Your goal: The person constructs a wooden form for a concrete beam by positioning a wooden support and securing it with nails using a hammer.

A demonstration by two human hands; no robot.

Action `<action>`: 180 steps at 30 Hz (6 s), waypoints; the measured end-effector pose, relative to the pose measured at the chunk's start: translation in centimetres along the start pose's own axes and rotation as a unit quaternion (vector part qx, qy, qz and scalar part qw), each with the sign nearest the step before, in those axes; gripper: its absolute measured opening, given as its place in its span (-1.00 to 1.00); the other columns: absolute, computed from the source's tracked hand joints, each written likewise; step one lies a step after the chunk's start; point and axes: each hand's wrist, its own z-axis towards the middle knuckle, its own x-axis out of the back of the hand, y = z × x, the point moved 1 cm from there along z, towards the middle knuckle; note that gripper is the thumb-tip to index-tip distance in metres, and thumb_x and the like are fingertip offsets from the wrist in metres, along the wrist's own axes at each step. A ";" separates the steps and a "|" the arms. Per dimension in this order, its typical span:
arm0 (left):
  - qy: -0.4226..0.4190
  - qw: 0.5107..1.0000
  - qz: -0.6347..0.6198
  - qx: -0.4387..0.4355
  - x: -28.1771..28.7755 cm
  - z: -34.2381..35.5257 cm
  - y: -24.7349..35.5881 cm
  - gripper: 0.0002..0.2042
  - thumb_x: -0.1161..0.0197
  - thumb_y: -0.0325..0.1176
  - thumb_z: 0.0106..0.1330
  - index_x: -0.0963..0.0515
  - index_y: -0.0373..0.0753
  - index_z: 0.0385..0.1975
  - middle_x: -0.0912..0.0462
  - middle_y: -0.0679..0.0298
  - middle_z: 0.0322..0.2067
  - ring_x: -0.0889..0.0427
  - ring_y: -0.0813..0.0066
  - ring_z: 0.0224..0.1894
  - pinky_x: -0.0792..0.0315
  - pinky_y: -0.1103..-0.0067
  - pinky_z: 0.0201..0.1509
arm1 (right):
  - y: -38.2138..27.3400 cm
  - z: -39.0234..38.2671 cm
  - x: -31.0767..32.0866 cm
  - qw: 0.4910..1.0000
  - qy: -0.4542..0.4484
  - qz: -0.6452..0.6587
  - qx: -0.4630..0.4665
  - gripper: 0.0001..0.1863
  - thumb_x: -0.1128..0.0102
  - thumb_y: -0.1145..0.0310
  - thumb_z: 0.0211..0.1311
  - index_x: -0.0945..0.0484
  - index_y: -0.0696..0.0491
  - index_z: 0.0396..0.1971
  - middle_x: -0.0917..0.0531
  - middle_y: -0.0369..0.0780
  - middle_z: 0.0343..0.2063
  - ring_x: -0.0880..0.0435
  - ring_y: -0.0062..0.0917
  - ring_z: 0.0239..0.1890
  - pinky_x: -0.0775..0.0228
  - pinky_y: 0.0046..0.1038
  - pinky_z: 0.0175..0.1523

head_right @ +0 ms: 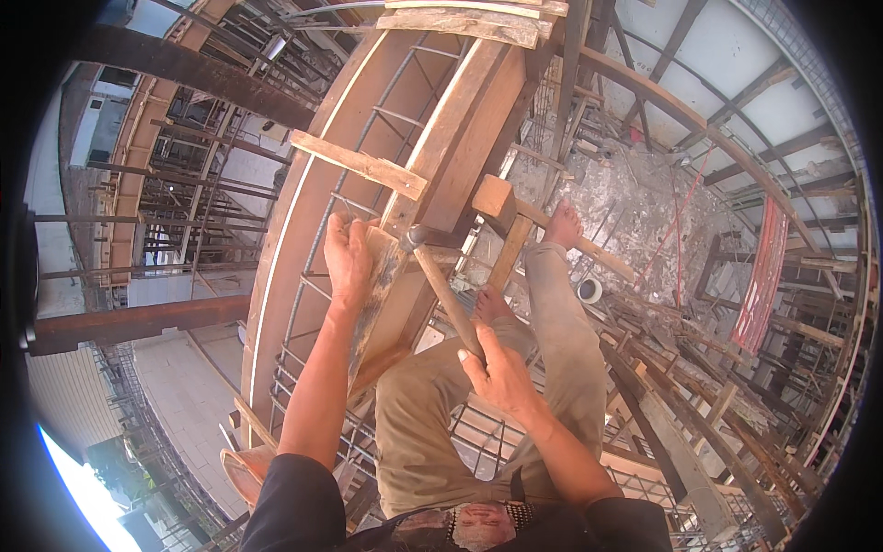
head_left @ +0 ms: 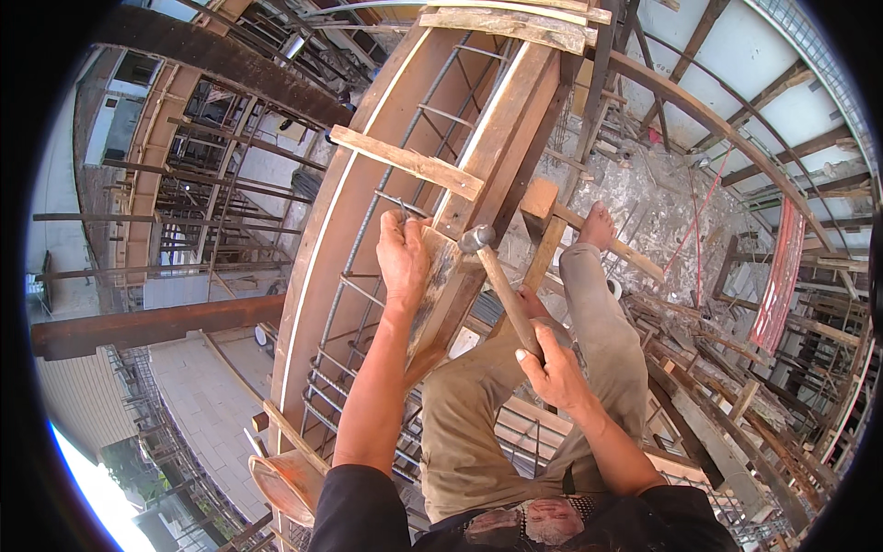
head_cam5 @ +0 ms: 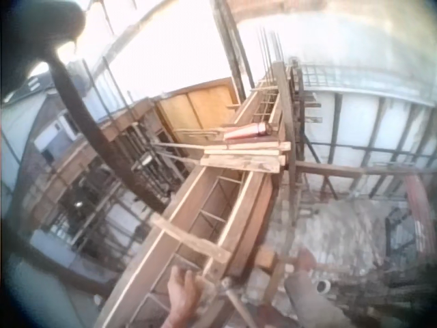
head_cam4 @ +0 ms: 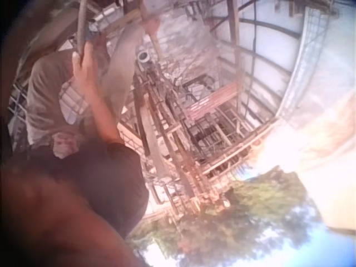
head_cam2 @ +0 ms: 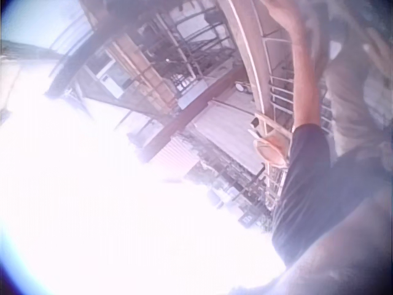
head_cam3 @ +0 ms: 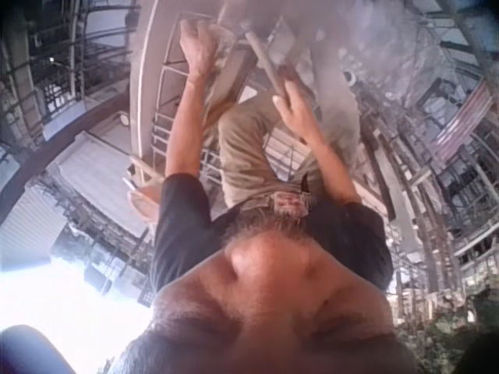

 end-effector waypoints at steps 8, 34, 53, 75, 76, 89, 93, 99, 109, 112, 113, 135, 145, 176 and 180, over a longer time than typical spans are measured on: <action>-0.019 0.997 0.066 0.044 0.4 0.0 1.0 -0.82 -0.03 -0.29 0.50 -0.38 -0.28 -0.11 -0.79 0.02 -0.29 -0.72 -0.17 -0.17 -0.50 0.11 0.01 | -1.8 2.7 -0.8 0.977 0.021 -0.194 0.082 -0.40 -0.16 0.27 0.45 -0.25 0.10 0.40 -0.70 0.15 -0.23 -0.73 0.06 -0.15 -0.55 -0.15 -0.11; 0.093 0.995 -0.009 0.023 10.5 -9.1 -5.0 -0.86 -0.19 -0.51 0.39 -0.46 -0.32 -0.12 -0.66 0.09 -0.51 -0.68 0.07 -0.50 -0.51 0.33 -0.38 | -8.6 0.7 -3.5 0.974 0.136 -0.097 0.152 -0.49 -0.11 0.11 0.53 -0.31 0.17 0.22 -0.54 -0.21 -0.47 -0.49 -0.67 -0.60 -0.33 -0.59 -0.52; 0.121 0.992 -0.032 0.008 10.7 -9.1 -4.7 -0.86 -0.22 -0.48 0.38 -0.44 -0.28 -0.15 -0.62 0.09 -0.53 -0.65 0.04 -0.50 -0.50 0.27 -0.38 | -3.8 1.6 -6.9 0.940 0.016 -0.307 -0.149 -0.65 -0.02 0.35 0.54 -0.24 0.24 0.12 -0.54 -0.19 -0.57 -0.54 -0.54 -0.60 -0.36 -0.40 -0.50; 0.247 0.964 0.087 -0.043 13.9 -14.5 -7.3 -0.86 -0.19 -0.43 0.40 -0.49 -0.22 -0.11 -0.55 0.05 -0.22 -0.59 -0.06 -0.15 -0.48 0.16 -0.09 | -1.9 -7.9 -5.2 0.989 0.018 0.076 -0.128 -0.73 -0.03 0.13 0.58 -0.29 0.02 -0.17 -0.40 -0.34 -0.61 -0.39 -0.69 -0.74 -0.32 -0.55 -0.70; 0.247 0.965 0.088 -0.032 14.0 -14.3 -6.8 -0.87 -0.18 -0.42 0.41 -0.50 -0.21 -0.11 -0.55 0.06 -0.21 -0.60 -0.07 -0.15 -0.49 0.16 -0.09 | -1.0 -9.3 -5.0 0.983 0.020 0.090 -0.156 -0.73 -0.04 0.14 0.57 -0.29 0.02 -0.17 -0.40 -0.33 -0.60 -0.39 -0.69 -0.74 -0.31 -0.55 -0.72; 0.225 0.970 -0.092 -0.006 11.9 -13.7 -5.9 -0.82 -0.27 -0.48 0.32 -0.60 -0.30 -0.11 -0.76 0.29 -0.31 -0.68 0.66 -0.28 -0.57 0.61 -0.16 | 2.8 -14.4 -2.8 0.969 0.022 0.154 -0.193 -0.76 -0.11 0.23 0.52 -0.31 0.05 -0.19 -0.40 -0.34 -0.61 -0.39 -0.68 -0.73 -0.27 -0.52 -0.72; 0.137 0.967 -0.210 -0.033 7.7 -12.3 -1.1 -0.83 -0.29 -0.51 0.34 -0.60 -0.32 -0.11 -0.75 0.32 -0.29 -0.69 0.64 -0.24 -0.55 0.65 -0.14 | 2.7 -15.0 -2.2 0.966 0.019 0.159 -0.203 -0.75 -0.14 0.24 0.51 -0.30 0.07 -0.16 -0.39 -0.35 -0.61 -0.38 -0.67 -0.73 -0.27 -0.52 -0.71; 0.100 0.972 -0.204 -0.051 4.0 -7.6 -0.9 -0.91 -0.34 -0.45 0.36 -0.67 -0.29 -0.21 -0.69 0.42 -0.38 -0.60 0.72 -0.35 -0.47 0.68 -0.26 | 0.9 -16.2 -1.5 0.969 0.047 0.165 -0.180 -0.58 -0.15 0.28 0.49 -0.30 0.21 0.14 -0.43 -0.32 -0.59 -0.40 -0.69 -0.69 -0.27 -0.53 -0.67; 0.076 0.976 -0.198 -0.045 3.0 -6.2 -0.5 -0.90 -0.38 -0.44 0.32 -0.69 -0.32 -0.26 -0.66 0.41 -0.48 -0.55 0.73 -0.45 -0.45 0.68 -0.33 | -2.2 -12.9 2.3 0.975 0.082 -0.122 0.164 -0.48 -0.17 0.17 0.49 -0.38 0.20 0.26 -0.67 -0.10 -0.39 -0.71 -0.31 -0.39 -0.53 -0.30 -0.19; 0.062 0.973 -0.219 -0.036 3.0 -6.1 -1.1 -0.90 -0.38 -0.45 0.32 -0.71 -0.32 -0.25 -0.67 0.40 -0.46 -0.54 0.73 -0.44 -0.44 0.69 -0.33 | -4.0 -11.2 1.8 0.992 0.048 -0.112 0.038 -0.47 -0.18 0.08 0.49 -0.42 0.16 0.24 -0.68 0.03 -0.27 -0.73 -0.09 -0.29 -0.53 -0.21 -0.13; 0.065 0.976 -0.205 -0.027 2.9 -6.2 -1.2 -0.90 -0.39 -0.45 0.33 -0.71 -0.32 -0.25 -0.68 0.40 -0.45 -0.55 0.73 -0.44 -0.44 0.69 -0.33 | -4.0 -10.7 1.7 0.987 0.032 -0.155 0.041 -0.48 -0.16 0.07 0.50 -0.42 0.14 0.24 -0.69 0.05 -0.22 -0.73 -0.04 -0.25 -0.53 -0.18 -0.12; 0.054 0.987 -0.108 -0.105 2.2 -6.7 -1.1 -0.87 -0.42 -0.38 0.30 -0.72 -0.27 -0.23 -0.75 0.25 -0.39 -0.65 0.57 -0.36 -0.52 0.54 -0.18 | -7.0 -2.5 0.9 0.918 -0.001 -0.359 0.166 -0.61 -0.18 0.10 0.47 -0.47 0.07 0.06 -0.70 0.02 -0.30 -0.71 0.02 -0.33 -0.56 -0.10 -0.31; 0.058 0.995 -0.062 -0.056 2.6 -6.4 -0.9 -0.86 -0.44 -0.36 0.28 -0.77 -0.25 -0.23 -0.79 0.32 -0.38 -0.66 0.67 -0.33 -0.53 0.62 -0.20 | -9.1 -1.5 1.8 0.906 -0.017 -0.355 0.230 -0.62 -0.19 0.03 0.45 -0.47 0.06 -0.07 -0.70 -0.04 -0.35 -0.71 -0.02 -0.41 -0.59 -0.12 -0.31; -0.041 0.989 -0.124 -0.075 4.7 -6.6 -1.3 -0.65 -0.51 -0.34 0.14 -0.68 -0.22 -0.06 -0.76 0.17 -0.20 -0.75 0.36 -0.14 -0.58 0.43 -0.02 | -7.1 -1.4 2.6 0.886 -0.021 -0.406 0.222 -0.59 -0.18 -0.01 0.44 -0.46 0.07 -0.12 -0.69 0.04 -0.37 -0.68 0.10 -0.37 -0.52 0.02 -0.26; 0.080 0.956 0.173 -0.221 7.4 -9.1 -2.4 -0.45 -0.54 -0.19 0.08 -0.60 -0.20 0.10 -0.70 0.10 0.01 -0.70 0.17 0.03 -0.57 0.31 0.07 | -5.5 -1.2 2.8 0.899 0.001 -0.415 0.141 -0.60 -0.25 0.01 0.38 -0.49 0.07 -0.15 -0.69 0.04 -0.35 -0.69 0.06 -0.38 -0.54 -0.02 -0.30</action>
